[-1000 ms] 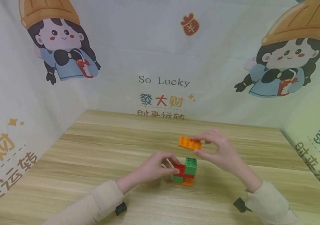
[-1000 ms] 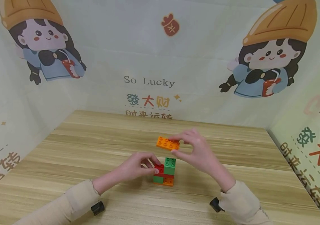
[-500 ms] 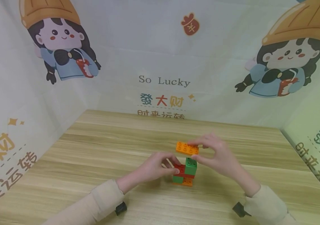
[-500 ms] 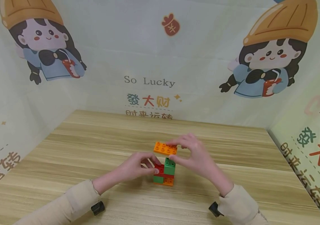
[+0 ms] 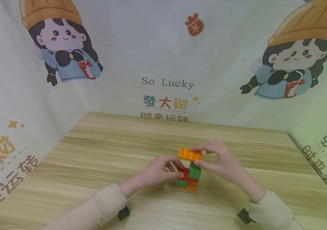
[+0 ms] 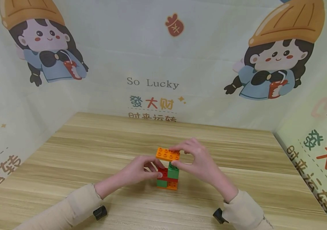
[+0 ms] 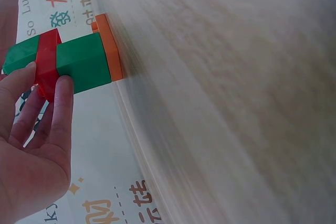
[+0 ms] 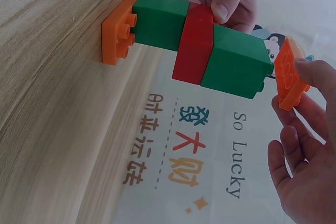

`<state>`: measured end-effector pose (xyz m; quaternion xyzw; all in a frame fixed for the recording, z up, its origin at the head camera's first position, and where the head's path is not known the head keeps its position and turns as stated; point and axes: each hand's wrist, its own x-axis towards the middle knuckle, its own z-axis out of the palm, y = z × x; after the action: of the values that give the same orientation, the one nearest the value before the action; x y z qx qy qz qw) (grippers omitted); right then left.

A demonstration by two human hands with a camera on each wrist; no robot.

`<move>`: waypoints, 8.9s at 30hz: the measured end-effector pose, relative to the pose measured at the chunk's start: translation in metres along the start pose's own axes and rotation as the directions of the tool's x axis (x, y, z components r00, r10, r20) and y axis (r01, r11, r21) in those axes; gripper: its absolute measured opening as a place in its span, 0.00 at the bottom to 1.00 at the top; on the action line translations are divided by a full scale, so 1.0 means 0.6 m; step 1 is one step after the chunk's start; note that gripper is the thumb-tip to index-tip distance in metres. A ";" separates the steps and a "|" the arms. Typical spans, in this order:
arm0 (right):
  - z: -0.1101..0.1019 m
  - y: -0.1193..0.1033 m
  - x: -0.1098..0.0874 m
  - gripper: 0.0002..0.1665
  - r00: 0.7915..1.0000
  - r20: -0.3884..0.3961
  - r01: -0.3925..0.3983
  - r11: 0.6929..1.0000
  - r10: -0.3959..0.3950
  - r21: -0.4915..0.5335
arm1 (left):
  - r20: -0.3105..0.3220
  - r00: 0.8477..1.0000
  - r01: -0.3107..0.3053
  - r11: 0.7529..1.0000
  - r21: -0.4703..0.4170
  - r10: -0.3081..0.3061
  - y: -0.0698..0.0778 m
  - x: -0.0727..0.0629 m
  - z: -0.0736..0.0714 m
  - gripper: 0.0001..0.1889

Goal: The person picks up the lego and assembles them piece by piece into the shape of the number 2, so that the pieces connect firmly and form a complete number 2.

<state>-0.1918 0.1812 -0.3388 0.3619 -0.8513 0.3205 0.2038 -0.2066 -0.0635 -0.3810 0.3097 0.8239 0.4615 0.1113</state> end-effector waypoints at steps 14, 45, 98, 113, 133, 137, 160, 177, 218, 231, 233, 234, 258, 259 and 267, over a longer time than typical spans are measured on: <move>0.006 0.003 -0.008 0.22 1.000 -0.003 -0.001 0.999 0.001 0.038 | -0.003 1.000 -0.004 1.000 -0.004 0.004 -0.002 0.000 0.000 0.08; 0.018 0.009 -0.019 0.21 1.000 0.015 0.013 0.998 -0.014 0.062 | -0.010 1.000 0.001 1.000 0.015 0.000 -0.004 -0.001 0.000 0.13; 0.022 0.015 -0.041 0.17 1.000 -0.003 0.012 1.000 -0.012 0.013 | -0.014 1.000 0.003 1.000 0.009 -0.003 -0.004 0.000 0.002 0.11; 0.014 0.008 -0.030 0.15 0.999 0.054 -0.001 1.000 0.001 0.000 | -0.005 1.000 0.000 1.000 0.016 0.001 -0.004 0.001 -0.003 0.11; 0.007 -0.001 -0.028 0.14 0.992 0.106 -0.065 0.998 0.067 -0.027 | -0.004 1.000 0.003 1.000 0.017 -0.003 -0.007 0.003 0.001 0.11; 0.007 0.000 -0.028 0.14 0.990 0.114 -0.083 0.996 0.086 -0.028 | -0.002 1.000 0.005 1.000 0.019 -0.005 -0.005 0.004 0.000 0.11; 0.008 0.016 -0.015 0.13 0.986 0.115 -0.121 0.993 0.118 0.013 | -0.005 0.999 0.051 0.999 -0.006 -0.051 -0.005 0.009 -0.006 0.11; 0.014 0.029 -0.006 0.17 0.974 0.147 -0.167 0.985 0.172 -0.043 | -0.010 0.998 0.066 0.998 0.008 -0.066 -0.010 0.022 -0.007 0.10; 0.050 0.065 -0.010 0.48 0.975 0.147 -0.140 0.974 0.167 -0.177 | -0.102 0.992 0.078 0.997 -0.011 -0.078 -0.027 0.038 -0.004 0.14; 0.050 0.088 -0.002 0.47 0.952 0.217 -0.195 0.975 0.214 -0.108 | -0.094 0.993 0.070 0.995 0.064 -0.064 -0.031 0.041 -0.005 0.22; 0.050 0.093 -0.001 0.47 0.946 0.233 -0.209 0.974 0.225 -0.093 | -0.089 0.994 0.076 0.995 0.070 -0.069 -0.030 0.040 -0.006 0.23; 0.050 0.095 -0.001 0.46 0.944 0.239 -0.212 0.973 0.227 -0.085 | -0.086 0.994 0.078 0.994 0.071 -0.071 -0.029 0.039 -0.006 0.24; 0.056 0.134 0.016 0.45 0.873 0.391 -0.334 0.942 0.291 0.044 | 0.004 0.995 0.100 0.974 0.204 -0.102 -0.036 0.038 -0.005 0.40; 0.056 0.136 0.017 0.45 0.869 0.399 -0.339 0.940 0.293 0.048 | 0.005 0.994 0.101 0.974 0.205 -0.105 -0.036 0.039 -0.005 0.40; 0.054 0.140 0.024 0.46 0.854 0.455 -0.323 0.943 0.253 0.081 | 0.023 0.989 0.142 0.970 0.198 -0.149 -0.032 0.047 -0.008 0.37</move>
<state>-0.2678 0.1962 -0.3870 0.3073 -0.8922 0.3229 -0.0723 -0.2389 -0.0570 -0.3917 0.2665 0.8835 0.3630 0.1293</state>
